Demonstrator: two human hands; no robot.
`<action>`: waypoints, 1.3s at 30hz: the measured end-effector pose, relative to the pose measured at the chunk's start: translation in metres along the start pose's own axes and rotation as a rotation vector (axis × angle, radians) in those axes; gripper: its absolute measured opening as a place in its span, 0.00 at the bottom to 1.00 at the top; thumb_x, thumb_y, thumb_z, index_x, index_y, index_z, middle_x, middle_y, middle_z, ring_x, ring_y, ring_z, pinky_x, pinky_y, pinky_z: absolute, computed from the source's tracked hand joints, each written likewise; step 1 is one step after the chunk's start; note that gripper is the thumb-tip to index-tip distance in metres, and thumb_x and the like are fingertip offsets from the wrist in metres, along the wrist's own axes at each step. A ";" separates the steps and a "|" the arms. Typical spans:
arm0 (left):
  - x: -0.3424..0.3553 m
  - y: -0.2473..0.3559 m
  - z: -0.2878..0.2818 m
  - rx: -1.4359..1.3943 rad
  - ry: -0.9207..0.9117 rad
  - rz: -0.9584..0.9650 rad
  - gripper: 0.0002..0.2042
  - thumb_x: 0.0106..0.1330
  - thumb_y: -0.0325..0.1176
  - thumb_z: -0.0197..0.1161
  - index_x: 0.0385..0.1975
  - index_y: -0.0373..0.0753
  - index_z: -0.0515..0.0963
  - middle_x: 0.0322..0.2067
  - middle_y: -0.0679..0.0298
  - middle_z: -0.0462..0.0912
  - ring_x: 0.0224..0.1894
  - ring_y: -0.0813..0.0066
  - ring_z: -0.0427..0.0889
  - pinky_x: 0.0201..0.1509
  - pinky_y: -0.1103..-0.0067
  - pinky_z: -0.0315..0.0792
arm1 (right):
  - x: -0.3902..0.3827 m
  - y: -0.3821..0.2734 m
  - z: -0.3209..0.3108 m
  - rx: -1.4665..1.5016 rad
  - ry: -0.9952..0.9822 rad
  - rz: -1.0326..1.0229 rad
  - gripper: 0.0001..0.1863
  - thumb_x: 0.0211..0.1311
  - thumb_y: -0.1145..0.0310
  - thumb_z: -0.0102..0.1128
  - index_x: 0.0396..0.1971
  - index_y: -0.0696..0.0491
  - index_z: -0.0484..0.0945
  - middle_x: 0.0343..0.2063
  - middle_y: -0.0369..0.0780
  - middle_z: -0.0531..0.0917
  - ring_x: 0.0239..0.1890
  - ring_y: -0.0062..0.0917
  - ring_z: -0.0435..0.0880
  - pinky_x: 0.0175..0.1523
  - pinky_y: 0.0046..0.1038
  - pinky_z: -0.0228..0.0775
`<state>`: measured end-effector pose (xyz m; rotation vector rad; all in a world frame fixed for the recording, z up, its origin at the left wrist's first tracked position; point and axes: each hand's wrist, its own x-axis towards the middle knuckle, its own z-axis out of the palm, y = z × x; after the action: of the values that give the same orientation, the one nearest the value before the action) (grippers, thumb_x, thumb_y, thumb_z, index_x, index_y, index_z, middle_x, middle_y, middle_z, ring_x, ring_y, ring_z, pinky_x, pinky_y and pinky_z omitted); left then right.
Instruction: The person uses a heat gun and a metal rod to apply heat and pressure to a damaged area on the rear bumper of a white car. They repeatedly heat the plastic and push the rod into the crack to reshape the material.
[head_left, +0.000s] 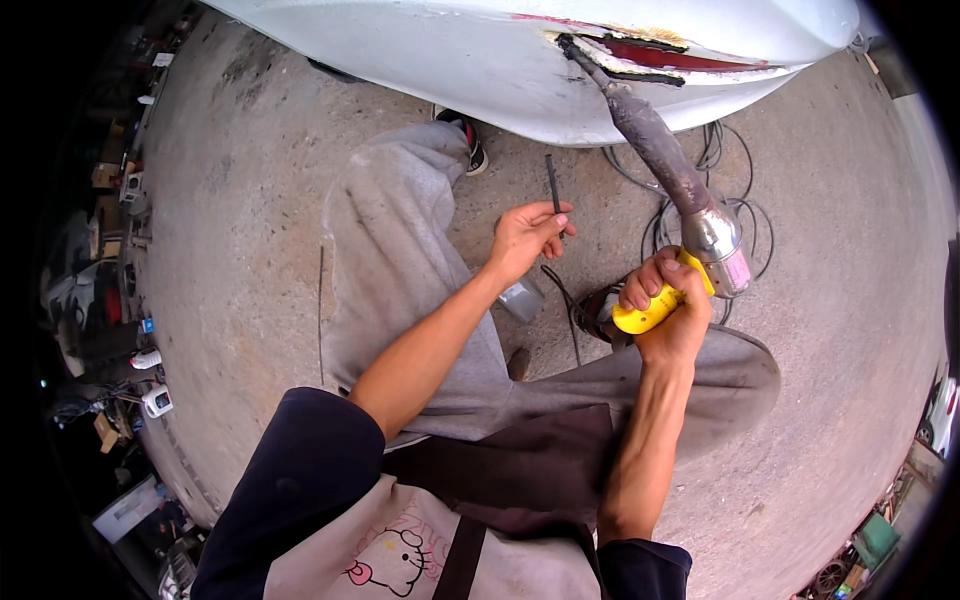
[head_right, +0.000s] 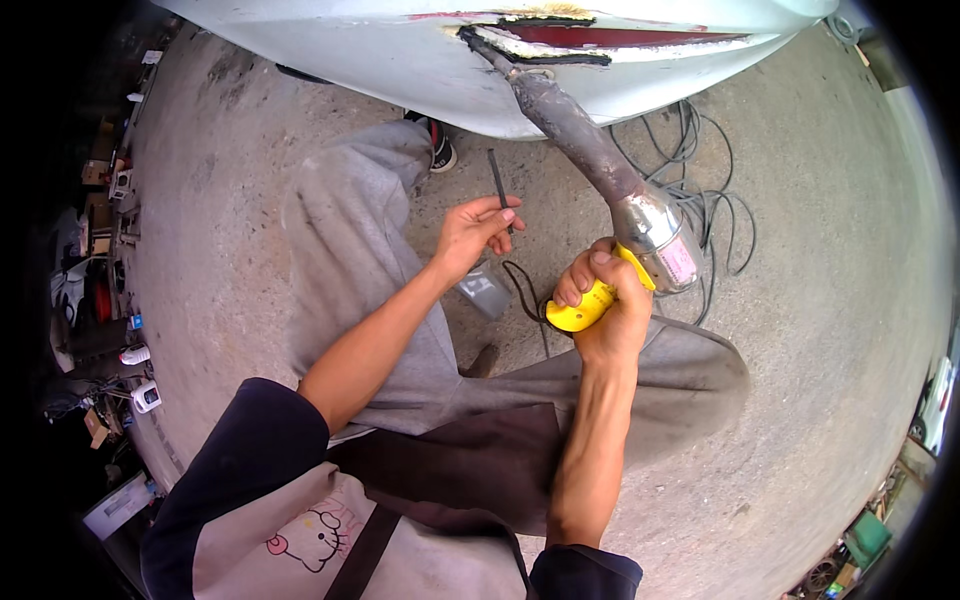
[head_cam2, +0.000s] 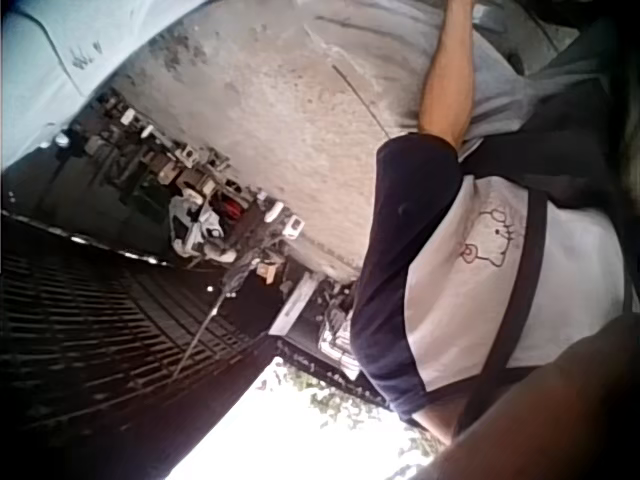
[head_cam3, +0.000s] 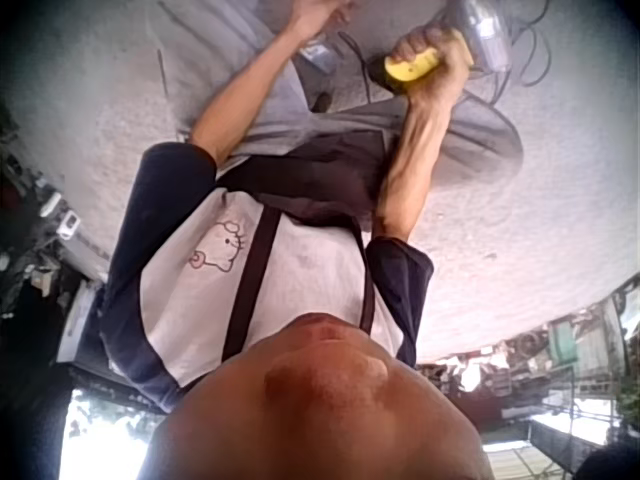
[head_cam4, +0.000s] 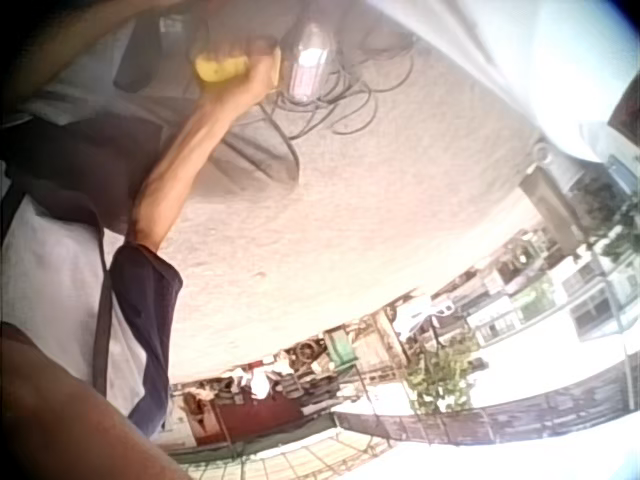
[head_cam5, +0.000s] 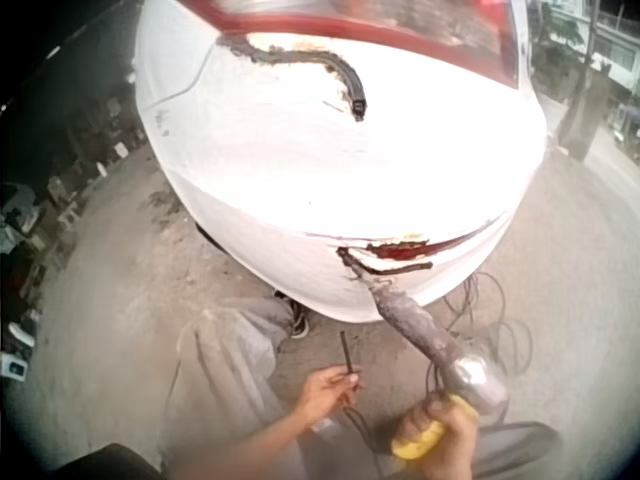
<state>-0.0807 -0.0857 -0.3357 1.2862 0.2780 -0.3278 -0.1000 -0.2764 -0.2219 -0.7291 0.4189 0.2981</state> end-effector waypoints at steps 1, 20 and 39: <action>0.000 -0.001 -0.001 0.000 -0.002 0.000 0.13 0.67 0.31 0.57 0.49 0.32 0.75 0.32 0.61 0.83 0.22 0.83 0.76 0.26 0.86 0.70 | 0.000 0.001 0.000 -0.009 -0.003 -0.002 0.08 0.51 0.70 0.54 0.28 0.55 0.67 0.16 0.37 0.66 0.16 0.24 0.65 0.23 0.27 0.61; -0.026 0.055 -0.030 -0.045 -0.047 -0.045 0.12 0.68 0.30 0.54 0.47 0.32 0.72 0.31 0.59 0.80 0.22 0.78 0.76 0.25 0.83 0.68 | -0.028 0.010 -0.005 -0.542 0.054 -0.455 0.11 0.46 0.76 0.69 0.32 0.58 0.80 0.28 0.35 0.81 0.29 0.17 0.78 0.33 0.21 0.70; -0.117 0.147 -0.196 0.549 1.149 0.109 0.15 0.71 0.38 0.49 0.18 0.48 0.67 0.14 0.77 0.63 0.13 0.83 0.55 0.18 0.81 0.51 | 0.005 0.082 0.000 -0.018 -0.112 -0.248 0.21 0.41 0.74 0.73 0.40 0.57 0.79 0.35 0.37 0.83 0.36 0.20 0.81 0.41 0.24 0.74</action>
<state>-0.1347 0.1492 -0.2116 1.9249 1.1366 0.5126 -0.1291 -0.2180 -0.2717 -0.7692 0.2167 0.1087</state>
